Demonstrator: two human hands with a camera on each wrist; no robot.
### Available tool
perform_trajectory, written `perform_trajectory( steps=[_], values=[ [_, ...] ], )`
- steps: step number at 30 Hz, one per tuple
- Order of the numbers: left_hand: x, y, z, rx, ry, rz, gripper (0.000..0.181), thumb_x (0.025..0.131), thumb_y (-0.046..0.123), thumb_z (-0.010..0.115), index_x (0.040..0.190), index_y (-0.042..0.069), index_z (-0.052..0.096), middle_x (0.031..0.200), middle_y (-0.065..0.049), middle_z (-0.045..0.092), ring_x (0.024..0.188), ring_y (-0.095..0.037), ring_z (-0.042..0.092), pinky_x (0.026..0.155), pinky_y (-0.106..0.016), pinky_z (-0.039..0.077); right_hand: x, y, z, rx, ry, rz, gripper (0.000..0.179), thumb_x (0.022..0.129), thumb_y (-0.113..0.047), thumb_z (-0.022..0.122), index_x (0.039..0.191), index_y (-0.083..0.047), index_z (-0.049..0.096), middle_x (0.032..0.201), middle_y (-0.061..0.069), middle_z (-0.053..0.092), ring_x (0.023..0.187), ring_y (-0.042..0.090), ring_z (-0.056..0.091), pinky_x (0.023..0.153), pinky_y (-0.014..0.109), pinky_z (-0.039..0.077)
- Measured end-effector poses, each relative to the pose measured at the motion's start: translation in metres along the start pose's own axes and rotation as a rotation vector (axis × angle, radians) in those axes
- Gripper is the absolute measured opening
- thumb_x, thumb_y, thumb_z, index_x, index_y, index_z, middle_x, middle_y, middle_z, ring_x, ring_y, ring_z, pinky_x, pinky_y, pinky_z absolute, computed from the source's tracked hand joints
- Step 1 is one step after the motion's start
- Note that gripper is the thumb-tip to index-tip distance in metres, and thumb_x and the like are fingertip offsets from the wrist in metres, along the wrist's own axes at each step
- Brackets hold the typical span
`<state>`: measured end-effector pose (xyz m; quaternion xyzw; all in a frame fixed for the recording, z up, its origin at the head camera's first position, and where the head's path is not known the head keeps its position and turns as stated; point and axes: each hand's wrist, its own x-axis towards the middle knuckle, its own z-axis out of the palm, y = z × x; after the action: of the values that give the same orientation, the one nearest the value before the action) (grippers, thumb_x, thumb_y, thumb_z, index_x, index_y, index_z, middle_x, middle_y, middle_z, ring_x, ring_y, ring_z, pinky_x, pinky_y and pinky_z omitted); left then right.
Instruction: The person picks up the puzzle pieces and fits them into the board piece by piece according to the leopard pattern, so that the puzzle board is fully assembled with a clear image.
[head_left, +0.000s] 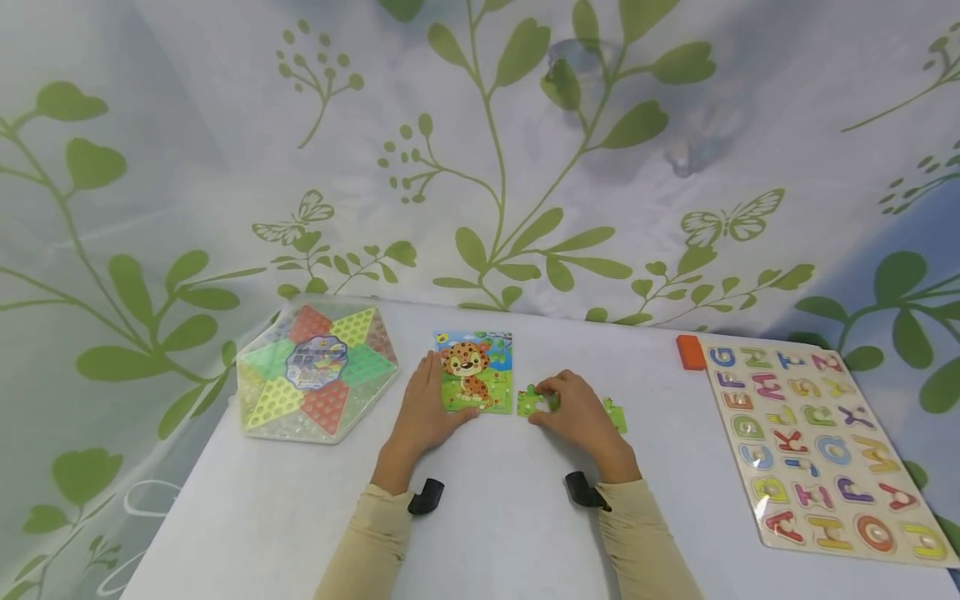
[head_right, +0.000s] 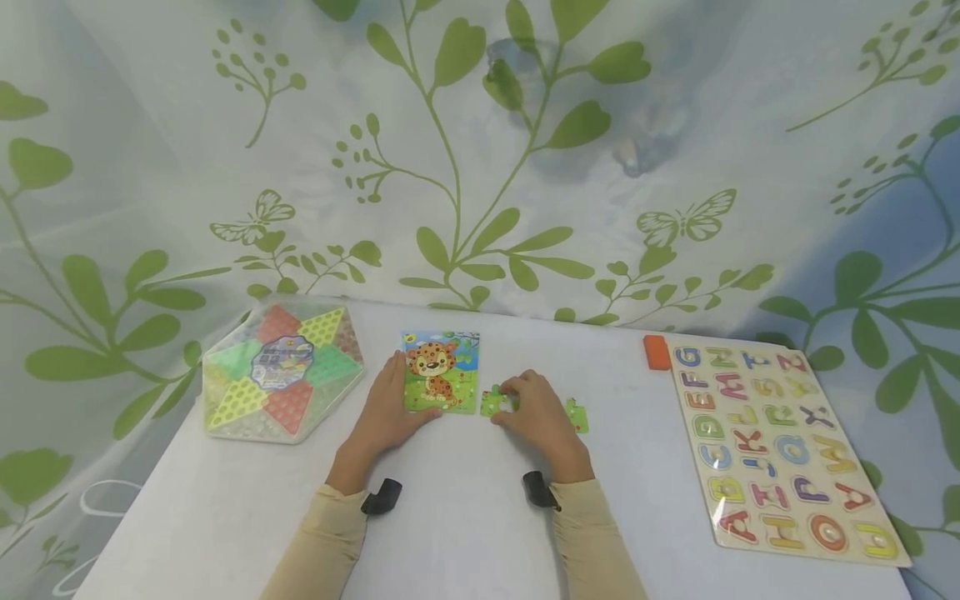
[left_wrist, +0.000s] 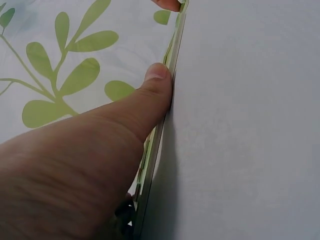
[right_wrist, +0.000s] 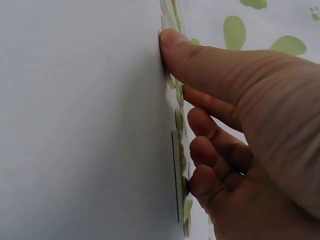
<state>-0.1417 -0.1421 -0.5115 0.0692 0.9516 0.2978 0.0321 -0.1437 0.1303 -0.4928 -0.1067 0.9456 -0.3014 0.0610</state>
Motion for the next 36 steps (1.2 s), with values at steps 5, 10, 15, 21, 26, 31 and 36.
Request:
perform_trajectory(
  steps=[5,10,15,21,26,31,36],
  values=[
    [0.001,-0.002,-0.002,-0.01,-0.017,-0.004,0.117,0.086,0.052,0.078,0.163,-0.001,0.009,0.171,-0.021,0.013,0.159,-0.038,0.013,0.129,-0.053,0.019,0.0,-0.005,-0.002,-0.001,0.001,0.036,0.048,0.079,-0.029,0.089,0.12,-0.008,0.074,0.109,0.008,0.064,0.098,0.025,0.062,0.092,0.045,0.053],
    [0.002,-0.004,-0.001,-0.03,-0.021,-0.009,0.117,0.085,0.051,0.079,0.163,0.0,0.009,0.171,-0.02,0.013,0.159,-0.037,0.014,0.128,-0.053,0.02,-0.001,-0.01,-0.004,-0.011,0.006,0.082,0.047,0.076,-0.027,0.091,0.115,-0.006,0.076,0.105,0.009,0.067,0.098,0.026,0.064,0.092,0.045,0.054],
    [0.002,-0.004,-0.001,-0.036,-0.009,-0.008,0.118,0.084,0.052,0.08,0.163,0.0,0.01,0.171,-0.02,0.015,0.159,-0.037,0.015,0.128,-0.054,0.021,-0.002,-0.009,-0.004,0.006,-0.004,0.095,0.045,0.074,-0.026,0.093,0.108,-0.007,0.071,0.102,0.006,0.066,0.092,0.022,0.061,0.088,0.042,0.052],
    [0.002,-0.006,-0.001,-0.026,-0.003,-0.003,0.117,0.084,0.051,0.08,0.164,0.001,0.011,0.17,-0.02,0.018,0.157,-0.038,0.02,0.127,-0.054,0.024,-0.003,-0.007,-0.005,0.116,0.021,0.077,0.027,0.084,-0.026,0.084,0.1,-0.014,0.067,0.088,0.0,0.069,0.08,0.014,0.061,0.074,0.032,0.048],
    [0.002,-0.008,-0.002,-0.027,0.0,-0.003,0.117,0.083,0.05,0.082,0.164,0.001,0.012,0.169,-0.022,0.022,0.156,-0.04,0.023,0.126,-0.055,0.026,0.002,-0.016,-0.002,0.258,0.078,0.081,0.018,0.091,-0.026,0.078,0.101,-0.016,0.068,0.093,0.003,0.074,0.083,0.013,0.069,0.072,0.03,0.052],
    [0.003,-0.008,-0.003,-0.015,-0.002,0.014,0.118,0.083,0.052,0.081,0.164,0.001,0.011,0.169,-0.021,0.022,0.156,-0.039,0.024,0.126,-0.054,0.027,0.019,-0.039,0.012,0.4,0.056,0.074,0.02,0.091,-0.024,0.078,0.105,-0.013,0.069,0.095,0.006,0.075,0.076,0.011,0.073,0.065,0.027,0.057],
    [0.003,-0.01,-0.005,-0.015,-0.007,0.03,0.117,0.084,0.05,0.081,0.164,0.001,0.011,0.169,-0.021,0.022,0.156,-0.04,0.024,0.125,-0.055,0.027,0.044,-0.066,0.03,0.421,-0.029,0.056,0.021,0.09,-0.022,0.079,0.105,-0.01,0.07,0.095,0.005,0.073,0.073,0.01,0.071,0.064,0.027,0.058]
  ],
)
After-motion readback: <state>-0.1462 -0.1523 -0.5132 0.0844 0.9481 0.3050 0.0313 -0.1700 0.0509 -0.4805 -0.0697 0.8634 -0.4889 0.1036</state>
